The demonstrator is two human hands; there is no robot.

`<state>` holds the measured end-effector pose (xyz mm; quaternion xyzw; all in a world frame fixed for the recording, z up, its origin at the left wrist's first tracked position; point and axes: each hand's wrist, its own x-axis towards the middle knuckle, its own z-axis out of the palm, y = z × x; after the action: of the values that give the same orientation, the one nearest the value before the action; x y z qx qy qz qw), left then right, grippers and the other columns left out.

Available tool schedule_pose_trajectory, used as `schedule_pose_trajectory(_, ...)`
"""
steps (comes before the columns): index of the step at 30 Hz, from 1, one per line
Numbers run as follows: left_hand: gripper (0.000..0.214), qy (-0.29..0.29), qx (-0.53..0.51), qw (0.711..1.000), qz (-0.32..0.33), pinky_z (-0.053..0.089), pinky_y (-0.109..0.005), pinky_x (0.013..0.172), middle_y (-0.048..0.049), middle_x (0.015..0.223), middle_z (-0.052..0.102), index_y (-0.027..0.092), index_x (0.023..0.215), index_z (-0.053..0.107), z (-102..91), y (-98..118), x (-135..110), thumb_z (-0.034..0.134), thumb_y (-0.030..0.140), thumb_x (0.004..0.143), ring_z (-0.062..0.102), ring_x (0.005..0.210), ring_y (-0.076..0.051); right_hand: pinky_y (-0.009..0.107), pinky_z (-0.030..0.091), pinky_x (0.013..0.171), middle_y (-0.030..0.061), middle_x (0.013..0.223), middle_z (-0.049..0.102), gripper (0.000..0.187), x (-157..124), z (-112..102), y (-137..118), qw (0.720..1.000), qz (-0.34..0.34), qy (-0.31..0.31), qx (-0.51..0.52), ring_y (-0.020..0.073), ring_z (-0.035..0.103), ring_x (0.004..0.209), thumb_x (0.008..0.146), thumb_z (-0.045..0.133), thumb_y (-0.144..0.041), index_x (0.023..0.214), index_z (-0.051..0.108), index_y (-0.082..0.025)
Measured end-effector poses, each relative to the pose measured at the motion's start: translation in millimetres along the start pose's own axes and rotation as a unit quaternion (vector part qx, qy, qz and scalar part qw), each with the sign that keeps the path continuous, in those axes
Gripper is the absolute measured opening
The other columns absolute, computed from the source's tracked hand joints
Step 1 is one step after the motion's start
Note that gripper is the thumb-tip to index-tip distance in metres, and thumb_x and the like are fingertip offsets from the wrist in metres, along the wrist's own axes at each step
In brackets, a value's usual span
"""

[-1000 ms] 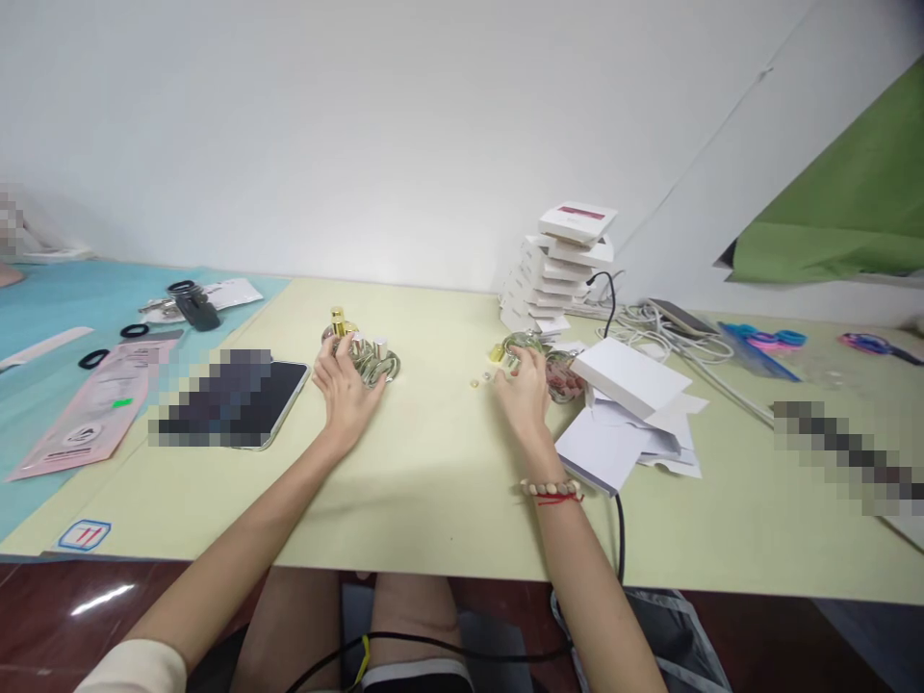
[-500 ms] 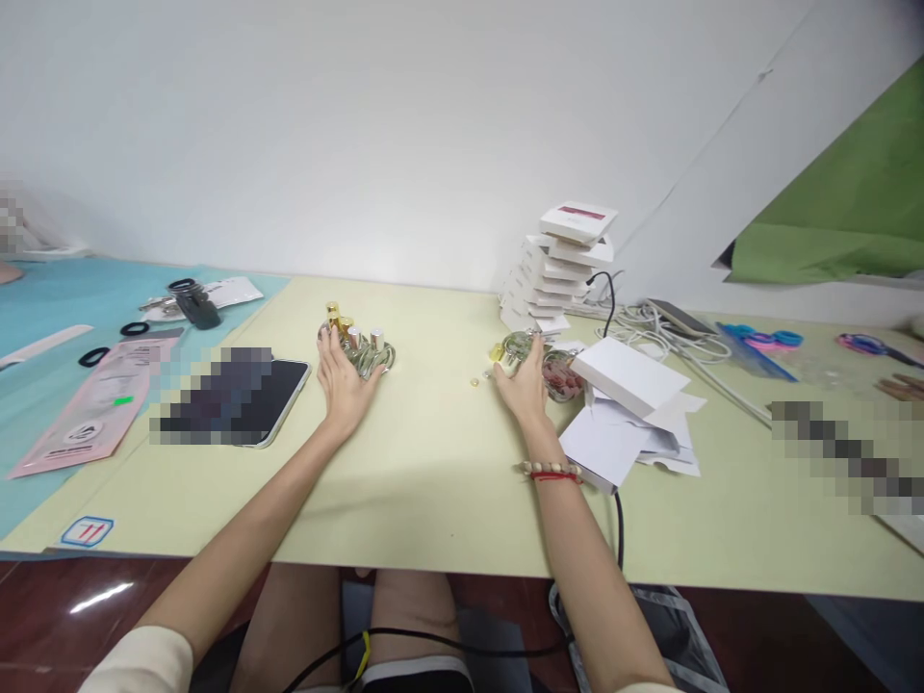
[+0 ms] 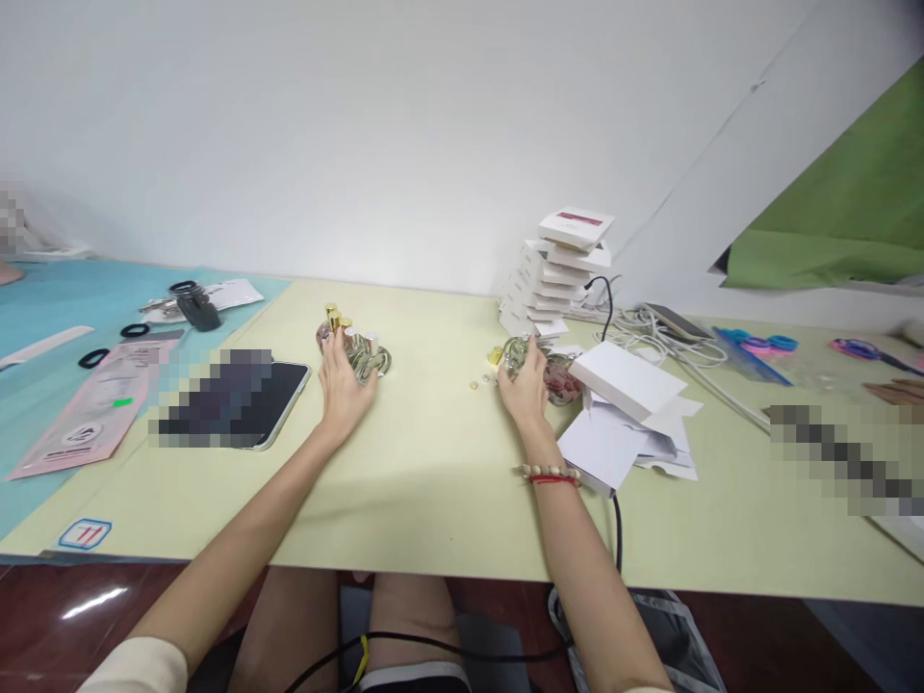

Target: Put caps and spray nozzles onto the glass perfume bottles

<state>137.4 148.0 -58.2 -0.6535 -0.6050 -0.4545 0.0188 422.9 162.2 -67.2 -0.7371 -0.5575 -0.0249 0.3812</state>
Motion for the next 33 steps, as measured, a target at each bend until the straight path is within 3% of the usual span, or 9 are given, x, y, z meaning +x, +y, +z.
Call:
schedule_pose_trajectory(5, 0.077, 0.078, -0.025, 0.993, 0.079, 0.020, -0.040, 0.108, -0.0179, 0.135, 0.026, 0.010, 0.135, 0.016, -10.1, 15.4, -1.6, 0.057, 0.031, 0.073, 0.020, 0.129, -0.024, 0.048, 0.042, 0.076, 0.0206, 0.117, 0.042, 0.069, 1.0, 2.0, 0.8, 0.998, 0.055, 0.024, -0.013, 0.0347, 0.053, 0.094, 0.076, 0.045, -0.038, 0.137, 0.022, -0.014)
schedule_pose_trajectory(8, 0.067, 0.105, -0.050, 0.989, 0.094, 0.023, -0.038, 0.107, -0.0171, 0.129, 0.031, 0.011, 0.131, 0.022, -14.7, 18.9, -0.5, 0.054, 0.028, 0.075, 0.025, 0.126, -0.022, 0.047, 0.041, 0.080, 0.0205, 0.119, 0.044, 0.065, 0.7, 4.2, 2.0, 0.999, 0.033, 0.028, -0.002, 0.0344, 0.051, 0.100, 0.078, 0.043, -0.036, 0.136, 0.026, -0.013)
schedule_pose_trajectory(12, 0.057, 0.095, -0.070, 0.988, 0.097, 0.029, -0.037, 0.102, -0.0155, 0.125, 0.035, 0.013, 0.127, 0.027, -15.9, 19.3, -0.7, 0.051, 0.024, 0.076, 0.029, 0.123, -0.021, 0.046, 0.041, 0.079, 0.0210, 0.114, 0.050, 0.064, -0.1, 5.7, 3.8, 0.999, 0.007, 0.030, 0.012, 0.0332, 0.053, 0.097, 0.080, 0.040, -0.033, 0.137, 0.023, -0.012)
schedule_pose_trajectory(18, 0.046, 0.097, -0.078, 0.986, 0.112, 0.033, -0.036, 0.097, -0.0143, 0.122, 0.039, 0.014, 0.120, 0.034, -18.8, 24.9, -4.4, 0.049, 0.021, 0.077, 0.033, 0.120, -0.020, 0.047, 0.041, 0.078, 0.0221, 0.110, 0.052, 0.057, -1.4, 3.9, 4.8, 0.998, 0.042, 0.044, 0.000, 0.0339, 0.054, 0.092, 0.079, 0.039, -0.030, 0.131, 0.034, -0.008)
schedule_pose_trajectory(21, 0.039, 0.109, -0.072, 0.983, 0.127, 0.035, -0.036, 0.095, -0.0133, 0.118, 0.042, 0.015, 0.115, 0.038, -22.0, 28.5, -6.5, 0.048, 0.020, 0.078, 0.037, 0.117, -0.020, 0.044, 0.039, 0.084, 0.0197, 0.111, 0.053, 0.049, -4.1, 3.5, 1.1, 0.997, 0.009, 0.070, 0.033, 0.0306, 0.051, 0.100, 0.080, 0.040, -0.030, 0.125, 0.042, -0.008)
schedule_pose_trajectory(26, 0.026, 0.095, -0.067, 0.975, 0.187, 0.036, -0.037, 0.092, -0.0103, 0.105, 0.050, 0.016, 0.102, 0.045, -21.8, 29.8, -11.4, 0.047, 0.019, 0.077, 0.046, 0.105, -0.019, 0.038, 0.037, 0.090, 0.0125, 0.120, 0.051, 0.046, -10.7, 4.9, -16.5, 0.984, -0.047, 0.123, 0.116, 0.0236, 0.049, 0.105, 0.084, 0.038, -0.033, 0.125, 0.041, -0.014)
schedule_pose_trajectory(28, 0.022, 0.052, -0.072, 0.971, 0.223, 0.037, -0.035, 0.088, -0.0079, 0.100, 0.053, 0.017, 0.099, 0.047, -19.3, 29.7, -13.4, 0.047, 0.018, 0.077, 0.049, 0.099, -0.017, 0.036, 0.042, 0.081, 0.0107, 0.115, 0.054, 0.047, -14.6, 5.7, -25.5, 0.982, -0.052, 0.093, 0.156, 0.0208, 0.056, 0.086, 0.084, 0.039, -0.038, 0.126, 0.040, -0.016)
schedule_pose_trajectory(30, 0.018, -0.009, -0.074, 0.965, 0.250, 0.038, -0.032, 0.085, -0.0060, 0.097, 0.055, 0.018, 0.096, 0.049, -16.6, 30.4, -15.2, 0.047, 0.018, 0.078, 0.050, 0.095, -0.016, 0.033, 0.044, 0.068, 0.0085, 0.104, 0.060, 0.047, -20.2, 6.4, -34.4, 0.979, -0.073, 0.013, 0.192, 0.0167, 0.055, 0.063, 0.084, 0.040, -0.041, 0.125, 0.042, -0.019)
schedule_pose_trajectory(33, 0.019, -0.095, -0.084, 0.956, 0.264, 0.039, -0.029, 0.084, -0.0052, 0.097, 0.055, 0.018, 0.100, 0.049, -13.4, 32.6, -16.8, 0.046, 0.022, 0.081, 0.050, 0.094, -0.014, 0.030, 0.043, 0.061, 0.0047, 0.091, 0.062, 0.042, -31.0, 6.9, -47.2, 0.960, -0.145, -0.114, 0.211, 0.0151, 0.052, 0.055, 0.082, 0.045, -0.040, 0.121, 0.047, -0.023)
